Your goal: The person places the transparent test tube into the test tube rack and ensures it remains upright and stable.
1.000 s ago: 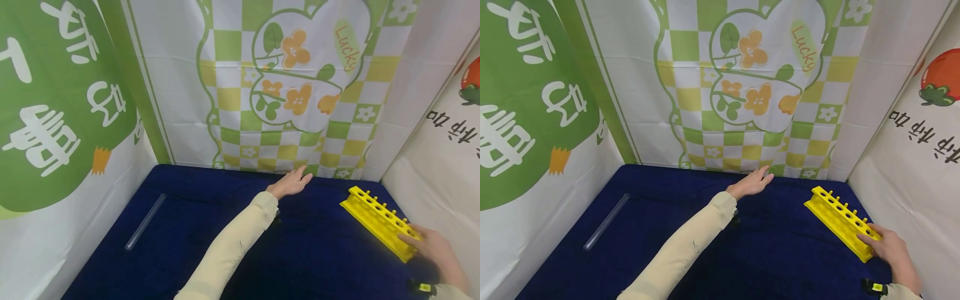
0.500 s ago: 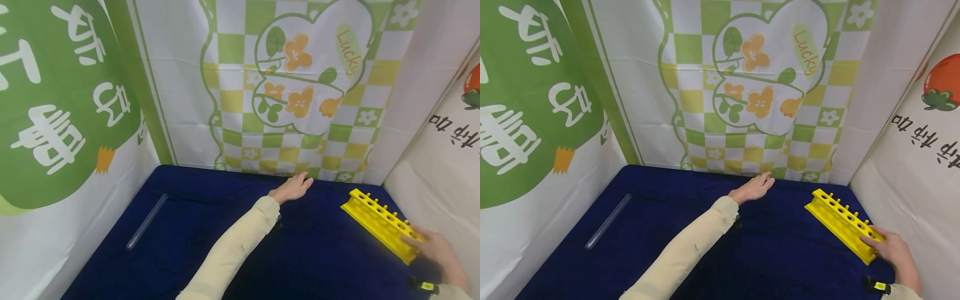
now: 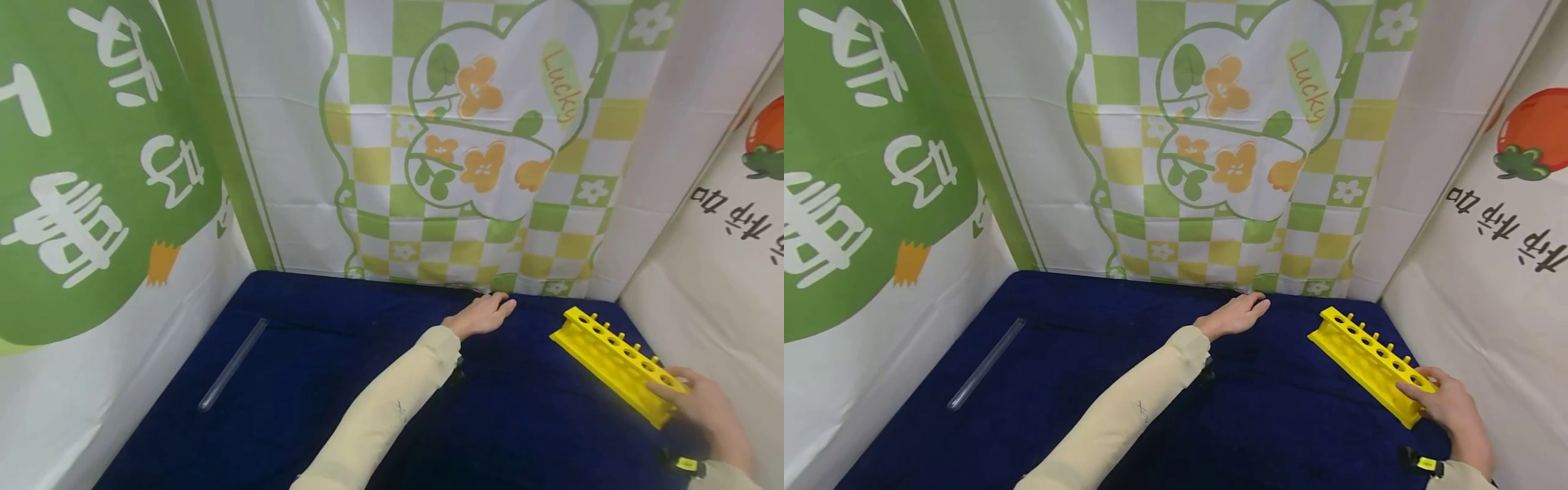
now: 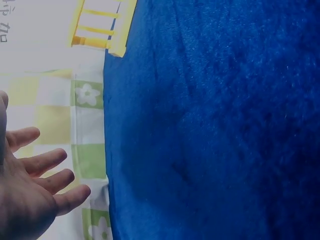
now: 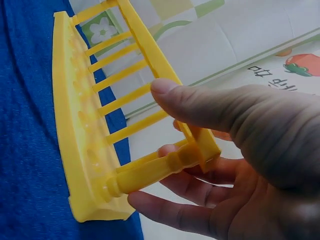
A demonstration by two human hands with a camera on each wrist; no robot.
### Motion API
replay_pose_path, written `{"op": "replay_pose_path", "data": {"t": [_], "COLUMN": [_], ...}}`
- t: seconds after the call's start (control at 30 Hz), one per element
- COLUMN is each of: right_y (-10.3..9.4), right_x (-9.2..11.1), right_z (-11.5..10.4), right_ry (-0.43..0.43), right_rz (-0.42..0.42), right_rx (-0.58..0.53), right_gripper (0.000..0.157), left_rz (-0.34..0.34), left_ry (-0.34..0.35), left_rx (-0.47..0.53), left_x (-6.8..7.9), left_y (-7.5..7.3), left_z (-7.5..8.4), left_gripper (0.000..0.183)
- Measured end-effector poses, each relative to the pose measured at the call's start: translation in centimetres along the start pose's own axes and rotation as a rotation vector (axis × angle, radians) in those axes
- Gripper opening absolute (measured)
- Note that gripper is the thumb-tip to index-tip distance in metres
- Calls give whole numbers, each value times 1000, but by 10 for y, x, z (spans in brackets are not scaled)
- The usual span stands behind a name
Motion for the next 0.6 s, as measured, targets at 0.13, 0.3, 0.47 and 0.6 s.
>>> {"op": "replay_pose_path", "data": {"t": [0.13,0.3,0.47,0.6], "right_y": [2,4,6,5], "right_x": [0,0,-1,-4], "right_z": [2,3,5,4], "right_ry": [9,2,23,11], "right_rz": [18,29,22,35], "right_rx": [-52,-106,-133,-119], "right_gripper": [94,94,95,94], "left_rz": [0,-6,3,7], "left_ry": [-10,2,25,49], "left_rx": [5,0,-16,-1], "left_x": [-1,-1,-4,-7], "left_y": [3,8,11,14], "left_z": [0,-2,-1,3], "left_gripper": [68,68,65,60]}}
Point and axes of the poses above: each hand's wrist, its own x-axis away from the middle knuckle, its own y-axis out of the palm, z = x × y, the point moved 5 cm from there along -x, towards the middle knuckle, and after that the axes turned 9 degrees about z, right-handed, at the moved point
